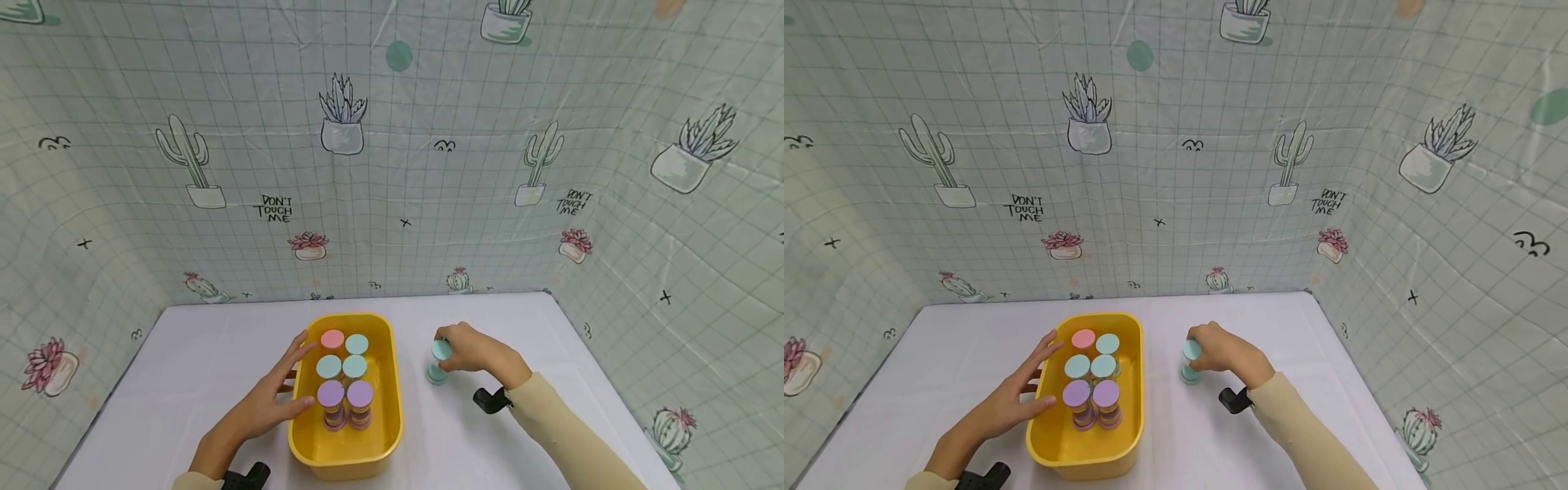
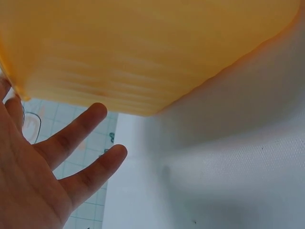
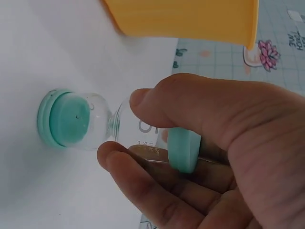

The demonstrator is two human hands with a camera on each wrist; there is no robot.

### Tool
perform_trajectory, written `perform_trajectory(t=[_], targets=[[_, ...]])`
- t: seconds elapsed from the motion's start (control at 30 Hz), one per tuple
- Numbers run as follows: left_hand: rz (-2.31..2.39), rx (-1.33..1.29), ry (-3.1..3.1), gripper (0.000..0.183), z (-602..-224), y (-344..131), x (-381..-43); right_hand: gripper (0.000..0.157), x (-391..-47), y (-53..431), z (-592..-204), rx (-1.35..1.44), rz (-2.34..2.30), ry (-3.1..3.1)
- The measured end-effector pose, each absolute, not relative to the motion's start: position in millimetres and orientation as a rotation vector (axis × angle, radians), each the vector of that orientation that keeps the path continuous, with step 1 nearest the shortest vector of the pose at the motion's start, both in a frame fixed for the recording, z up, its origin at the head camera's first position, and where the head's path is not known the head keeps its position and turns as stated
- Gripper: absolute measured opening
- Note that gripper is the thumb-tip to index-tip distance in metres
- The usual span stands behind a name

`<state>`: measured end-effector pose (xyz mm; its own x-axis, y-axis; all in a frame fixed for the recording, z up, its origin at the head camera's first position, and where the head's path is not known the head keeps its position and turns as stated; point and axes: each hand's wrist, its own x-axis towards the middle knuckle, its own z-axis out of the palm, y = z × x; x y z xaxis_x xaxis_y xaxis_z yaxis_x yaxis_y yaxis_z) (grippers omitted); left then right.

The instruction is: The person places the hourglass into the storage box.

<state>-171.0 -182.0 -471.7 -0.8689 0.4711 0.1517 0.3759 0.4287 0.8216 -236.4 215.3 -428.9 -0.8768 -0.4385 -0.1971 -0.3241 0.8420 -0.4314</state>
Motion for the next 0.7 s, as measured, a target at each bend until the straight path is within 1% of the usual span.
perform_trajectory(t=[0.17,0.5,0.7], targets=[[1.445,0.766,2.561,0.080,-473.0,-180.4,-170.6,0.032,-234.7,213.5,-430.2,-0.573,-0.555,2.746],[1.469,0.744,2.548,0.080,-474.4,-180.1,-170.5,0.027,-231.2,211.2,-433.9,-0.477,-0.566,2.762],[1.475,0.777,2.552,0.079,-474.7,-180.5,-171.7,0.029,-225.6,206.0,-432.0,-0.469,-0.622,2.751]])
